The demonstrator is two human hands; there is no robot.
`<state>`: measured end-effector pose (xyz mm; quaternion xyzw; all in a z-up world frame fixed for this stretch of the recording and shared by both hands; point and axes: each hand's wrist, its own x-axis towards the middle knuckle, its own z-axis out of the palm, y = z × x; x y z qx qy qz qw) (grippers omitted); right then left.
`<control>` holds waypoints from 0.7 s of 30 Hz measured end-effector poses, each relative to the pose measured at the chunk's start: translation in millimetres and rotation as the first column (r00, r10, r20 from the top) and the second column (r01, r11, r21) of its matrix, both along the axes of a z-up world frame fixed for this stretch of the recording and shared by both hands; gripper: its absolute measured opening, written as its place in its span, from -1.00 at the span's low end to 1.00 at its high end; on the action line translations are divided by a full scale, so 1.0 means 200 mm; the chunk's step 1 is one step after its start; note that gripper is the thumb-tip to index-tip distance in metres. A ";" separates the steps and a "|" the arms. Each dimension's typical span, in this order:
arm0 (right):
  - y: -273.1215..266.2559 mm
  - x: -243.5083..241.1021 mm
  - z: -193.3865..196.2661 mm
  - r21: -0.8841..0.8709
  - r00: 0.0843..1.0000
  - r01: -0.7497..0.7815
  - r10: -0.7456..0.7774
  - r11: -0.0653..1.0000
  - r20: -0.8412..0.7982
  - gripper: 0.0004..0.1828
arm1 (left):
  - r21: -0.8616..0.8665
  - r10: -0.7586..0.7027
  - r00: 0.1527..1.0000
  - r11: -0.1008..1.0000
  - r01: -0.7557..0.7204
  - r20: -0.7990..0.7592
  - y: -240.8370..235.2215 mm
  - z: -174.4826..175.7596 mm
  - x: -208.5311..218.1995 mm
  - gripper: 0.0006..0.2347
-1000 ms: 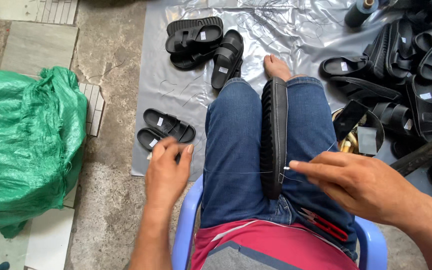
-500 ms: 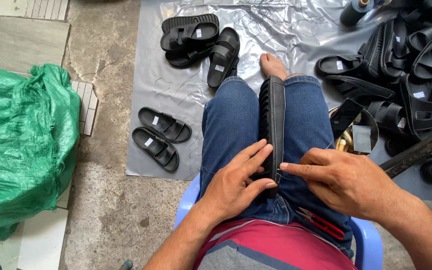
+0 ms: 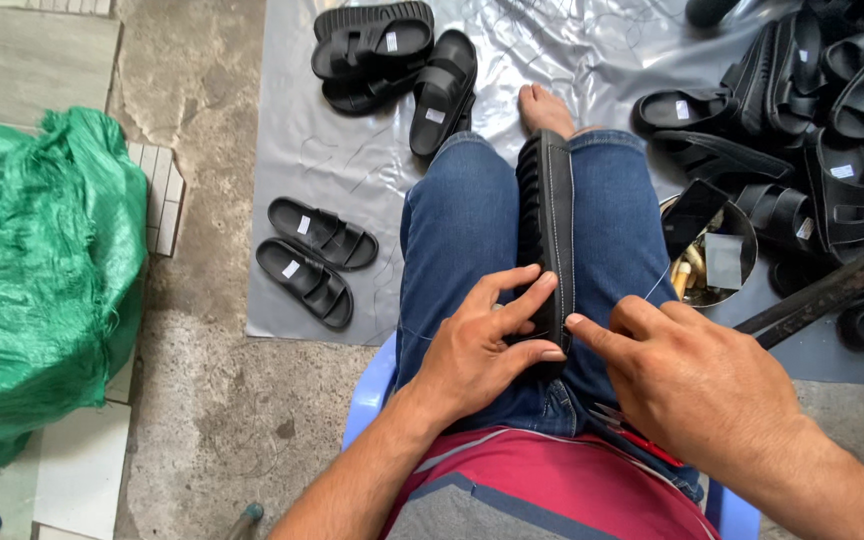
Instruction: The person sits on a blue plastic stool and sews a black slipper sole using a needle and thread. They hold the sole between their legs and repeatedly push the needle through the material while pulling the thread tight. Several other black slippers are visible on the floor nearby.
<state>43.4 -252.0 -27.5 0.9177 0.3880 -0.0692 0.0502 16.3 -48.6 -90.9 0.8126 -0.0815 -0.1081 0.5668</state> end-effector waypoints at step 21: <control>0.00 0.05 -0.16 0.514 0.999 0.049 -0.037 0.856 -0.035 -0.81 | 0.029 0.044 0.999 0.999 -0.045 0.021 -0.02 0.00 0.00 -0.51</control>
